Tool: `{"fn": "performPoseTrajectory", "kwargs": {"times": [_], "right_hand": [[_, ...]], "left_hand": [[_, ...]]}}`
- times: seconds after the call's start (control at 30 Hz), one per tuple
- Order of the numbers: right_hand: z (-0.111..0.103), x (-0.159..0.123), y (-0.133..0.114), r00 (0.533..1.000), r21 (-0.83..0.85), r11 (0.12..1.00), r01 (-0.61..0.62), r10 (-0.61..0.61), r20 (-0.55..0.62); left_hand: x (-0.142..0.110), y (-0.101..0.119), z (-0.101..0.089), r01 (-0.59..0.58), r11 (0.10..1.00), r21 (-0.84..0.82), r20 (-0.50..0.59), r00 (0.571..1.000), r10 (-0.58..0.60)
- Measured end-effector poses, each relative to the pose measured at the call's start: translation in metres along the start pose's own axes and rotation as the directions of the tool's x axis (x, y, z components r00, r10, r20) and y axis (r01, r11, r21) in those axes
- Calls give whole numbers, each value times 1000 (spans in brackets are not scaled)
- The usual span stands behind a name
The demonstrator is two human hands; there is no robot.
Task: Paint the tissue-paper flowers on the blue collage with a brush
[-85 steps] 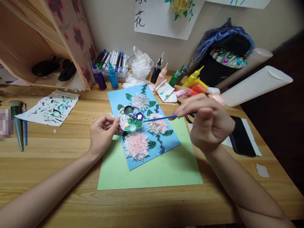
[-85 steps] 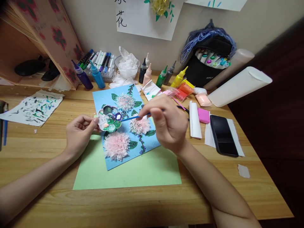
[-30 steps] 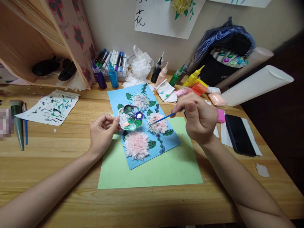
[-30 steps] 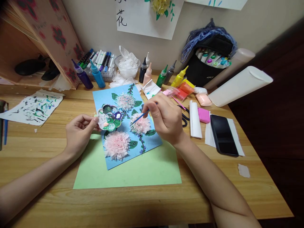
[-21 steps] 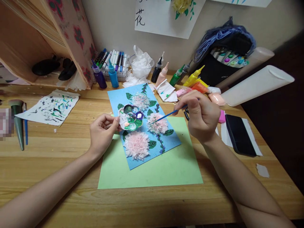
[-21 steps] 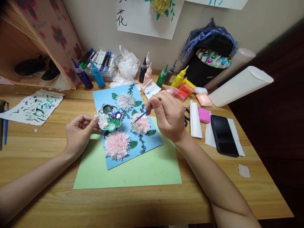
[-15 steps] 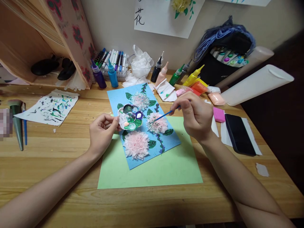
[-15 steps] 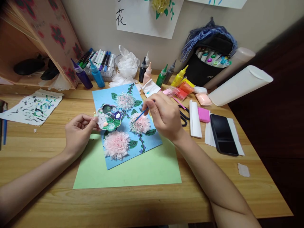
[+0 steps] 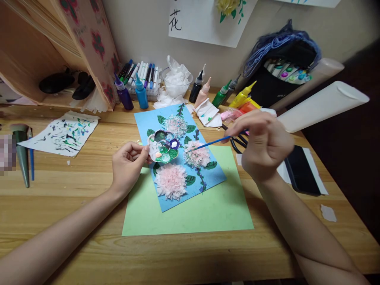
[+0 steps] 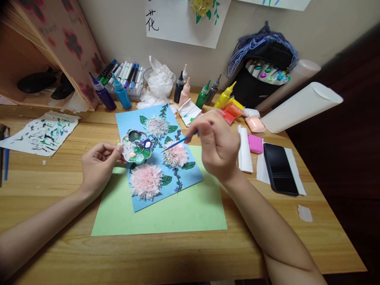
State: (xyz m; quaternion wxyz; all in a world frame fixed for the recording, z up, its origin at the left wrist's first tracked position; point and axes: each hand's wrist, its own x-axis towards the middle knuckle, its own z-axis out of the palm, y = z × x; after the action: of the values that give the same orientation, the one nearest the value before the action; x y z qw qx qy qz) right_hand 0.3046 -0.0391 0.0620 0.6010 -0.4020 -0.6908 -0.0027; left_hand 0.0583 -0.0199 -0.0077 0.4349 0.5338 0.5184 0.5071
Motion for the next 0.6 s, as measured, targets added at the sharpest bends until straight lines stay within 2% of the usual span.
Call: {"fn": "performPoseTrajectory", "kwargs": {"times": [0.07, 0.13, 0.2, 0.3, 0.33, 0.4, 0.6], "right_hand": [[2, 2, -4, 986, 54, 997, 58, -49, -161], [4, 2, -8, 970, 81, 993, 84, -63, -234], [6, -1, -12, 984, 76, 993, 90, -76, -160], [6, -6, -15, 994, 55, 994, 98, -101, 51], [6, -7, -15, 991, 49, 994, 101, -105, 79], [5, -8, -15, 994, 50, 994, 98, -100, 42], [1, 1, -13, 984, 34, 996, 77, -70, -165]], "left_hand": [[0, 0, 0, -1, 1000, 3, 0, 1000, 1], [0, 0, 0, -4, 1000, 3, -2, 1000, 4], [0, 0, 1, -5, 1000, 1, -5, 1000, 5], [1, 0, 1, -6, 1000, 8, -9, 1000, 6], [1, 0, 1, -8, 1000, 11, -10, 1000, 8], [1, 0, 1, -10, 1000, 16, -6, 1000, 10], [0, 0, 0, -3, 1000, 20, -5, 1000, 3]]}}
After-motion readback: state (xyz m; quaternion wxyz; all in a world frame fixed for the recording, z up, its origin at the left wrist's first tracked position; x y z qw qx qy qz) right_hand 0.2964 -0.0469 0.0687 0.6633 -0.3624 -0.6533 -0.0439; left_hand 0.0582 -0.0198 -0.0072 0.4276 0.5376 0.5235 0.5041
